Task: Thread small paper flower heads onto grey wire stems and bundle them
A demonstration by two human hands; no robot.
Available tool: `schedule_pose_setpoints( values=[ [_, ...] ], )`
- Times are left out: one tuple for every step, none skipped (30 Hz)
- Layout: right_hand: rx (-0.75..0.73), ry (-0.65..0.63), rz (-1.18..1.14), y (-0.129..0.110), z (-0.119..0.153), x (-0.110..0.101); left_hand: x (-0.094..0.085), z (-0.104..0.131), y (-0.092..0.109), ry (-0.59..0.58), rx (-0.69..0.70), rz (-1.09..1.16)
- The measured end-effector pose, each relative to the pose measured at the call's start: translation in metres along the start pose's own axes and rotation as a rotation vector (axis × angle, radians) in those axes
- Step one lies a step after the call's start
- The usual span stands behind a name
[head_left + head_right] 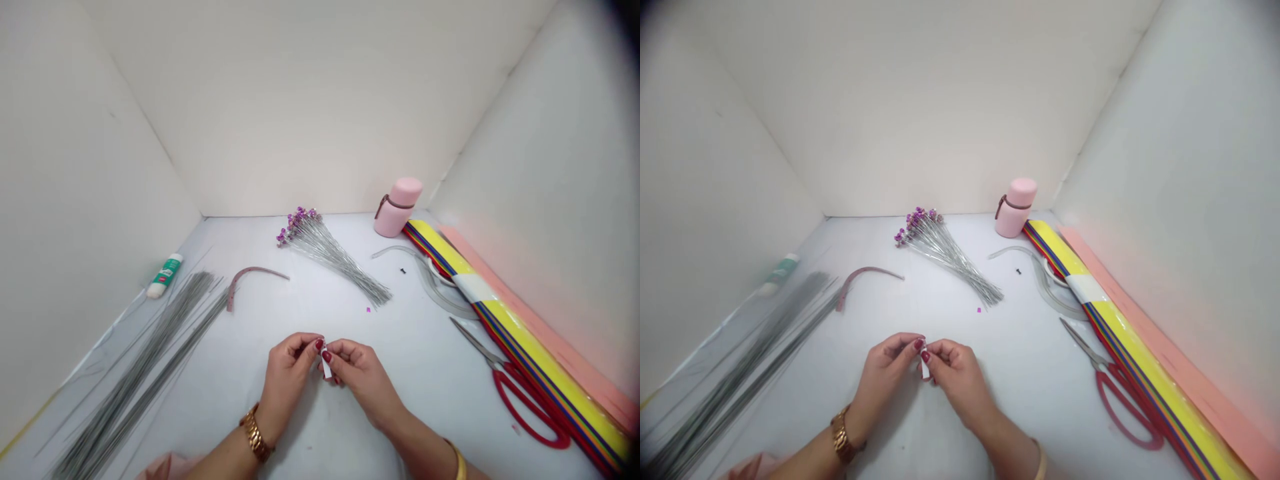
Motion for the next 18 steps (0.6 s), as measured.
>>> schedule_pose_setpoints(
  values=[
    [-0.001,-0.002,-0.001,-0.0005,0.0002,0.0003,-0.0006,0.0002,-0.0002,0.007,0.022,-0.024],
    [-0.001,-0.004,-0.006,-0.0011,0.0004,0.0008,-0.0013,0.0003,0.0000,0.011,0.050,-0.050],
    [0.001,-0.007,-0.013,-0.0017,0.0007,0.0012,-0.0022,0.0006,0.0008,0.014,0.083,-0.076],
    [0.002,-0.011,-0.023,-0.0025,0.0010,0.0016,-0.0030,0.0008,0.0019,0.013,0.118,-0.101],
    [0.005,-0.015,-0.035,-0.0032,0.0013,0.0018,-0.0038,0.0011,0.0033,0.011,0.153,-0.123],
    [0.007,-0.018,-0.050,-0.0038,0.0015,0.0018,-0.0044,0.0015,0.0047,0.004,0.184,-0.138],
    [0.009,-0.019,-0.066,-0.0042,0.0017,0.0016,-0.0048,0.0021,0.0061,-0.013,0.217,-0.153],
    [0.011,-0.017,-0.082,-0.0045,0.0017,0.0012,-0.0049,0.0027,0.0074,-0.040,0.256,-0.172],
    [0.012,-0.011,-0.099,-0.0046,0.0015,0.0005,-0.0048,0.0035,0.0083,-0.076,0.296,-0.194],
    [0.012,-0.003,-0.114,-0.0046,0.0013,-0.0004,-0.0045,0.0043,0.0087,-0.114,0.333,-0.216],
    [0.013,0.004,-0.128,-0.0043,0.0009,-0.0012,-0.0042,0.0050,0.0086,-0.147,0.357,-0.232],
    [0.014,0.010,-0.139,-0.0040,0.0005,-0.0020,-0.0039,0.0054,0.0079,-0.166,0.357,-0.231],
    [0.015,0.013,-0.147,-0.0036,0.0002,-0.0027,-0.0038,0.0054,0.0067,-0.167,0.324,-0.205],
    [0.017,0.015,-0.153,-0.0032,-0.0001,-0.0032,-0.0038,0.0050,0.0052,-0.152,0.263,-0.156],
    [0.021,0.015,-0.155,-0.0029,-0.0002,-0.0034,-0.0037,0.0042,0.0038,-0.136,0.195,-0.099],
    [0.023,0.016,-0.156,-0.0028,-0.0003,-0.0034,-0.0035,0.0032,0.0027,-0.124,0.138,-0.047],
    [0.025,0.017,-0.155,-0.0029,-0.0003,-0.0033,-0.0031,0.0019,0.0023,-0.123,0.107,-0.015],
    [0.025,0.018,-0.154,-0.0032,-0.0002,-0.0030,-0.0025,0.0005,0.0024,-0.127,0.090,0.007]
  ],
)
Point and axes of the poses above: each hand's wrist, its own z-axis away from the middle knuckle, its own x-axis out of the palm, y = z × x, the point moved 1 cm from there along -z, towards the middle knuckle, and after that the axes turned 2 degrees about x, right-handed, at the moved point
